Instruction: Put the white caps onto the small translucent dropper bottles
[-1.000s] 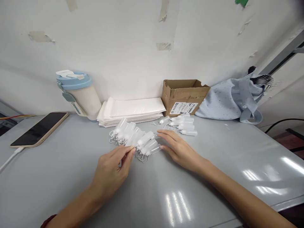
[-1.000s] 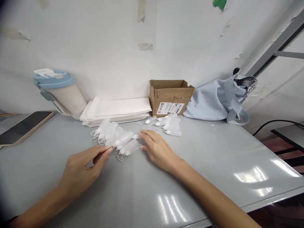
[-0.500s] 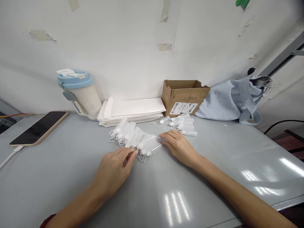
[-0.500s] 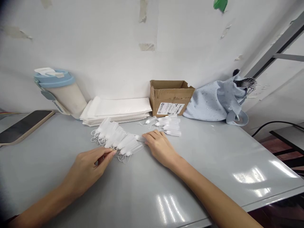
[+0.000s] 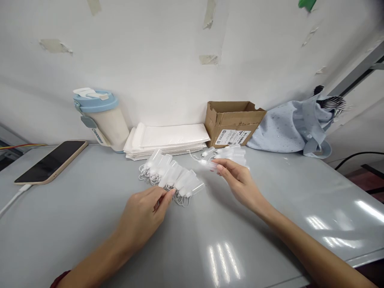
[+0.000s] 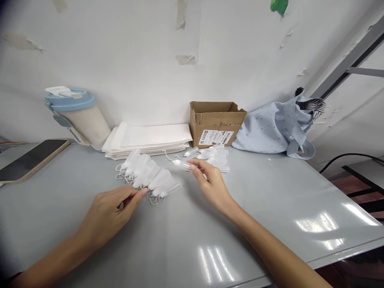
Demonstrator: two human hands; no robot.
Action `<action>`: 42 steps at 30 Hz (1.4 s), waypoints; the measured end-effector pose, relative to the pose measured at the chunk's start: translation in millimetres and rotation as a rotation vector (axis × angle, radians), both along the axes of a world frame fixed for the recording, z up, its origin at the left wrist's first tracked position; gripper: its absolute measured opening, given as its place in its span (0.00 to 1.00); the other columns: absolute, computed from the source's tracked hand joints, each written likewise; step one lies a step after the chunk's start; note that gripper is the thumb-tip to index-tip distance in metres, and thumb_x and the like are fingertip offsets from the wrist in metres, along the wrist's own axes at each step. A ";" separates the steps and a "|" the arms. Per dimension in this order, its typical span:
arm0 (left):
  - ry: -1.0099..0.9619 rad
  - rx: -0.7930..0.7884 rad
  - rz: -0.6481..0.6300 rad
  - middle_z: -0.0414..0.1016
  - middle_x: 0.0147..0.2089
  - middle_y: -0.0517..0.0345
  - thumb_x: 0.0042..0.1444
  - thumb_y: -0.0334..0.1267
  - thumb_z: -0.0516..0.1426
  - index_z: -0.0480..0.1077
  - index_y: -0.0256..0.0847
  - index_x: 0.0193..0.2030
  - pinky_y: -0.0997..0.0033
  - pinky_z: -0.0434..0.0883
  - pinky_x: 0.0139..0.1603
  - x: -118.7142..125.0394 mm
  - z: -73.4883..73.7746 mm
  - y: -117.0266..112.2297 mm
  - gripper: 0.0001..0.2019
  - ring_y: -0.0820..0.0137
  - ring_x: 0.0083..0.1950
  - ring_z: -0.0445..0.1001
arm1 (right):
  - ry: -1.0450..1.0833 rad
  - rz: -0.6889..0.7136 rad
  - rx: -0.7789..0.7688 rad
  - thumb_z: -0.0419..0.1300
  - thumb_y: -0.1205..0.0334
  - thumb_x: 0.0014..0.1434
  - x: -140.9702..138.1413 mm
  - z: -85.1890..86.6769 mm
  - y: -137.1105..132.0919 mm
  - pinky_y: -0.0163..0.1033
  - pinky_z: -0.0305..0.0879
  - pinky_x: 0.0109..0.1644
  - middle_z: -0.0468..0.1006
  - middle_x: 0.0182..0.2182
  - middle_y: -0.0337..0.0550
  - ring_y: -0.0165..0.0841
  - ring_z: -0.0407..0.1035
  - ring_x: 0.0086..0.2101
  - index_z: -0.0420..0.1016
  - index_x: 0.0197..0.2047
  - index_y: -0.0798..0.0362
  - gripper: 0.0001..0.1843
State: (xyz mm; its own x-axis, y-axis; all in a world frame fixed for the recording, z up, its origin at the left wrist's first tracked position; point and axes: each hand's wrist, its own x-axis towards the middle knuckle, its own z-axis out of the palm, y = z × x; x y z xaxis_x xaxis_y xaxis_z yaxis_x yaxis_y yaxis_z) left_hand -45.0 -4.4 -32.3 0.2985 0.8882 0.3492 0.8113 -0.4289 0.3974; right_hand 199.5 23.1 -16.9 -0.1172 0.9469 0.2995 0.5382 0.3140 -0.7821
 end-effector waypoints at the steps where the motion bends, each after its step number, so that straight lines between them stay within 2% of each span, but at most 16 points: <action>1: -0.007 0.007 0.008 0.57 0.17 0.66 0.61 0.43 0.49 0.63 0.40 0.20 0.73 0.55 0.23 0.1 0.5 0.1 0.19 0.75 0.19 0.55 | 0.072 0.039 -0.049 0.49 0.58 0.65 -1.3 3.0 -1.9 0.39 0.67 0.39 0.77 0.35 0.43 0.33 0.70 0.34 0.73 0.45 0.54 0.15; 3: -0.029 0.015 0.023 0.55 0.17 0.66 0.61 0.42 0.49 0.61 0.40 0.18 0.73 0.54 0.22 0.5 2.8 -0.2 0.20 0.76 0.19 0.54 | 0.159 0.103 -0.107 0.49 0.57 0.65 -3.7 8.1 -5.5 0.38 0.66 0.39 0.75 0.31 0.41 0.32 0.68 0.32 0.75 0.43 0.53 0.15; 5: -0.056 0.011 0.032 0.57 0.17 0.66 0.61 0.42 0.50 0.63 0.40 0.19 0.74 0.57 0.22 1.1 6.9 -1.2 0.19 0.76 0.19 0.56 | 0.200 0.151 -0.140 0.48 0.57 0.66 -6.0 11.6 -8.8 0.37 0.65 0.39 0.73 0.29 0.40 0.31 0.66 0.31 0.75 0.40 0.53 0.16; 8: -0.212 -0.092 0.050 0.68 0.21 0.64 0.60 0.42 0.51 0.72 0.40 0.34 0.77 0.62 0.21 1.9 14.0 -3.4 0.12 0.75 0.21 0.64 | 0.230 0.212 -0.193 0.48 0.56 0.66 -9.6 14.3 -13.2 0.37 0.65 0.38 0.72 0.26 0.40 0.32 0.66 0.31 0.75 0.37 0.54 0.17; 10: -0.340 -0.199 0.047 0.72 0.24 0.63 0.59 0.44 0.52 0.71 0.41 0.44 0.78 0.64 0.20 2.0 17.7 -4.6 0.13 0.74 0.22 0.68 | 0.232 0.242 -0.219 0.48 0.56 0.66 -11.8 14.4 -15.5 0.37 0.65 0.38 0.72 0.26 0.40 0.31 0.66 0.30 0.75 0.37 0.54 0.17; 11: -0.386 -0.243 0.038 0.72 0.24 0.63 0.59 0.44 0.52 0.71 0.41 0.46 0.78 0.64 0.19 2.0 19.1 -5.1 0.14 0.74 0.22 0.68 | 0.230 0.255 -0.228 0.48 0.55 0.66 -12.6 14.2 -16.4 0.37 0.65 0.38 0.72 0.25 0.40 0.31 0.66 0.30 0.75 0.37 0.54 0.18; 13: -0.420 -0.296 0.014 0.71 0.24 0.63 0.60 0.45 0.51 0.71 0.41 0.45 0.78 0.64 0.18 1.9 21.0 -5.5 0.14 0.74 0.22 0.68 | 0.226 0.278 -0.243 0.48 0.55 0.66 -13.7 13.3 -17.8 0.36 0.65 0.38 0.72 0.25 0.39 0.31 0.67 0.30 0.76 0.40 0.54 0.18; 17: -0.419 -0.332 -0.012 0.71 0.23 0.63 0.61 0.45 0.50 0.72 0.41 0.32 0.81 0.63 0.16 2.2 22.9 -5.8 0.14 0.76 0.20 0.67 | 0.221 0.295 -0.244 0.48 0.56 0.66 -14.2 12.2 -19.8 0.36 0.64 0.38 0.72 0.25 0.39 0.30 0.66 0.30 0.76 0.42 0.53 0.17; 19: -0.414 -0.322 -0.024 0.71 0.22 0.63 0.61 0.44 0.50 0.70 0.41 0.29 0.82 0.62 0.16 2.5 23.4 -6.3 0.14 0.77 0.20 0.66 | 0.217 0.289 -0.238 0.48 0.56 0.66 -14.4 12.4 -20.8 0.35 0.64 0.37 0.72 0.25 0.38 0.30 0.66 0.30 0.77 0.42 0.53 0.17; 23: -0.426 -0.325 -0.073 0.71 0.23 0.63 0.61 0.42 0.50 0.71 0.42 0.32 0.82 0.62 0.16 2.9 24.2 -9.3 0.12 0.76 0.21 0.67 | 0.219 0.279 -0.231 0.48 0.57 0.66 -16.0 12.6 -22.4 0.35 0.63 0.36 0.73 0.26 0.39 0.30 0.67 0.31 0.76 0.42 0.54 0.16; 28: -0.420 -0.330 -0.159 0.70 0.23 0.64 0.61 0.40 0.50 0.71 0.42 0.32 0.81 0.61 0.17 4.6 25.0 -12.8 0.11 0.76 0.21 0.66 | 0.220 0.303 -0.228 0.49 0.59 0.66 -18.5 12.6 -23.5 0.35 0.65 0.38 0.75 0.27 0.39 0.31 0.69 0.32 0.76 0.42 0.54 0.15; 42: -0.441 -0.321 -0.175 0.70 0.24 0.65 0.61 0.39 0.50 0.71 0.42 0.33 0.82 0.62 0.17 4.4 22.8 -12.5 0.10 0.78 0.20 0.66 | 0.223 0.307 -0.251 0.49 0.59 0.66 -16.9 15.4 -23.7 0.33 0.63 0.39 0.74 0.27 0.38 0.29 0.69 0.32 0.76 0.41 0.54 0.15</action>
State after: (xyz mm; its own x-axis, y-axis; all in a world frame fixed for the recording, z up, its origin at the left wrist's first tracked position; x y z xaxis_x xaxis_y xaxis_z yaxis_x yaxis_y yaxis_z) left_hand -40.6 -16.9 -9.6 0.3373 0.9209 0.1951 0.4668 -0.3436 0.8149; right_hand 182.6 -0.6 -1.4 -0.3625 0.9249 0.1147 0.2592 0.2183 -0.9408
